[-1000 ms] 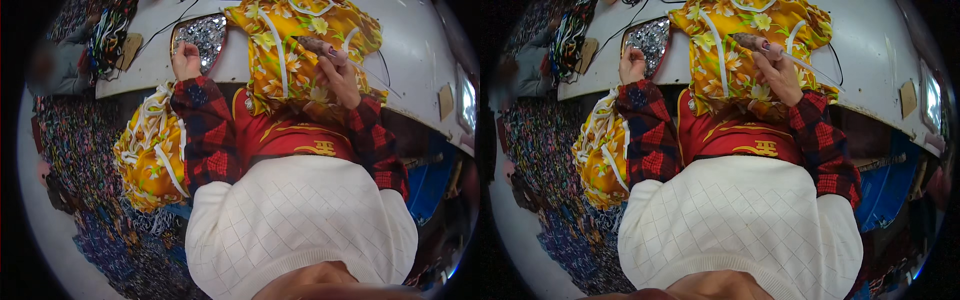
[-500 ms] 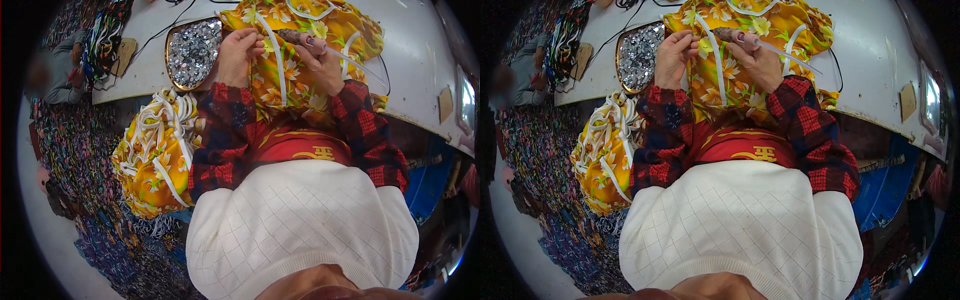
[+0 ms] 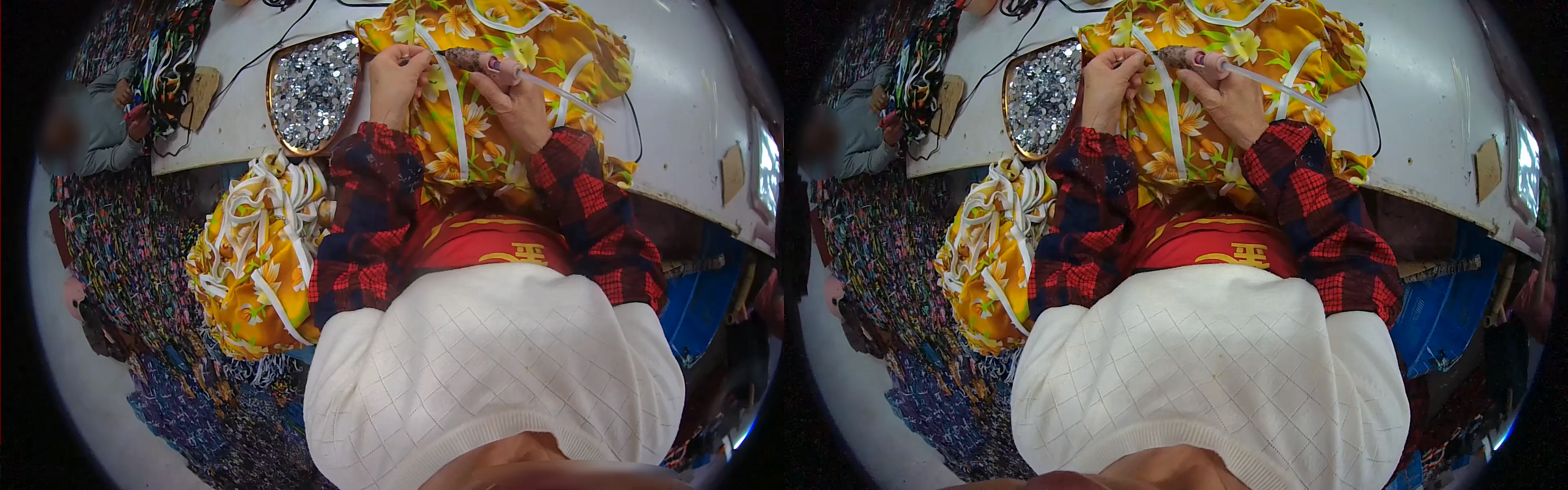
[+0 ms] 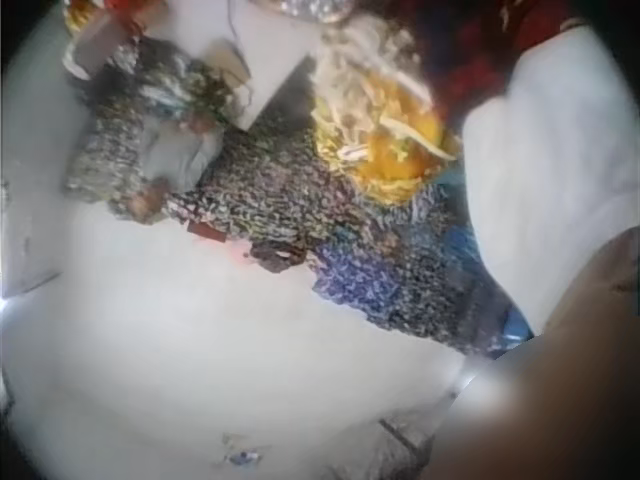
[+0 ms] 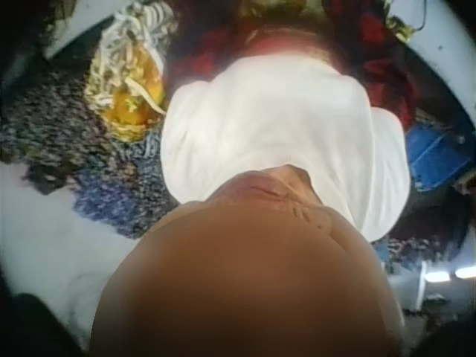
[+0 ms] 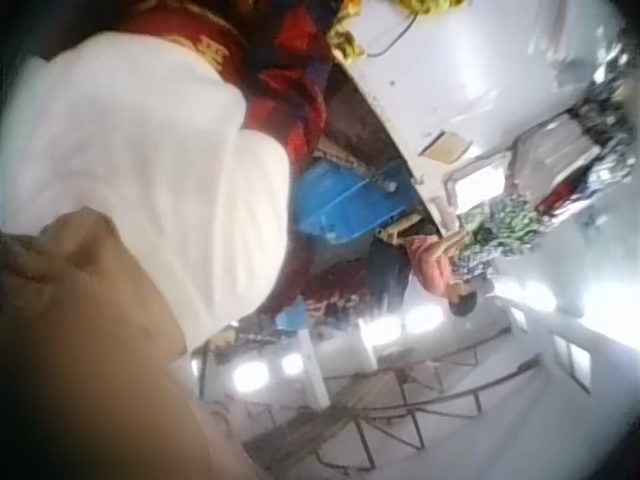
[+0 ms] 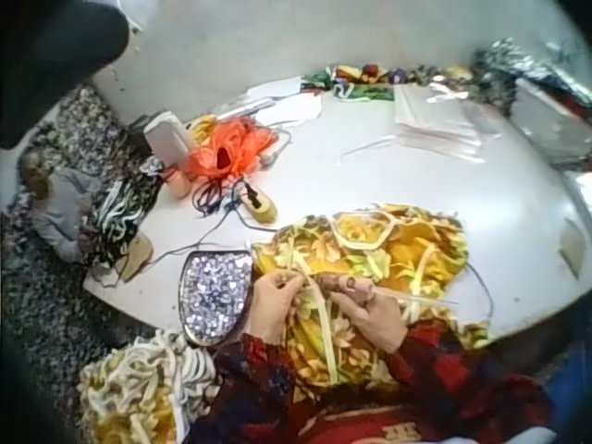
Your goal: Applying small decorative elements to a piece of yellow floral fabric using a precision hand tool.
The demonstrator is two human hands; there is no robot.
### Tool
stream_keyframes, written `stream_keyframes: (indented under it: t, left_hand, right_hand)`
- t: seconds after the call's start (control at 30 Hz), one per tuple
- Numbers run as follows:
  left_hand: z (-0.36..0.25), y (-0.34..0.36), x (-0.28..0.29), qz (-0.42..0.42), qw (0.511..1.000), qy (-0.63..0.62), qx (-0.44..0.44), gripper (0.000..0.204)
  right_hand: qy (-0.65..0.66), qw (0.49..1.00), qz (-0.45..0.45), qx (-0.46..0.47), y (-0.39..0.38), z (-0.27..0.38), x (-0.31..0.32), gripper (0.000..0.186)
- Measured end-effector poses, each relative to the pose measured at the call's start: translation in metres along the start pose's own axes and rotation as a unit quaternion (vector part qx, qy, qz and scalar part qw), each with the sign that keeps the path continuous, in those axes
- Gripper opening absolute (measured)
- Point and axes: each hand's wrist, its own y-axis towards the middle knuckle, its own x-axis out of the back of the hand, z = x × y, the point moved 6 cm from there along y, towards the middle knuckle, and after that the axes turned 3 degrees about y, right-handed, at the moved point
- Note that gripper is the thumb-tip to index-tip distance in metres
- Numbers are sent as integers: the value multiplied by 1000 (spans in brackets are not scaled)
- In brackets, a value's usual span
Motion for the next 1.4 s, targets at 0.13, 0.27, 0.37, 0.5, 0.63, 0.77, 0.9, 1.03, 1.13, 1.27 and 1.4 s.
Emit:
stream_keyframes:
  t: [0.13, 0.27, 0.37, 0.5, 0.63, 0.77, 0.9, 1.03, 1.13, 1.27, 1.4]
  left_hand:
    - [3, 3, -2, -2, 1000, 14, 10, 12]
    - [6, 3, -3, -2, 999, 38, 26, 13]
    - [5, 3, -4, 0, 999, 45, 24, 14]
    - [6, 5, -3, -1, 998, 58, 26, 14]
    - [5, 8, -5, 17, 997, 72, 25, 16]
    - [7, 10, -5, -7, 998, 56, 35, 14]
    - [5, 11, -6, -38, 992, 117, 25, 16]
    - [1, 8, -6, -26, 997, 68, 28, 18]
    - [1, -5, -8, 21, 992, -103, 67, 16]
    - [8, -48, -5, 60, 971, -206, 105, 16]
    - [35, -96, 2, 70, 950, -214, 217, 16]
  right_hand:
    - [21, 999, -5, -32, 1, -2, 0, 22]
    - [-8, 999, -31, 1, 3, 8, 5, 18]
    - [43, 996, -6, -76, 3, 9, 8, 18]
    - [181, 966, -34, -179, 0, 7, 15, 23]
    - [209, 951, -17, -226, -5, 2, 14, 26]
    - [241, 948, -38, -206, -6, -1, 12, 27]
    - [237, 946, -35, -220, -10, -7, 9, 26]
    - [207, 955, -90, -194, -15, -4, 17, 33]
    - [168, 976, -80, -117, -19, 11, 28, 24]
    - [255, 932, -44, -254, -57, 17, 38, 13]
    - [318, 907, 20, -275, -83, 30, 36, 21]
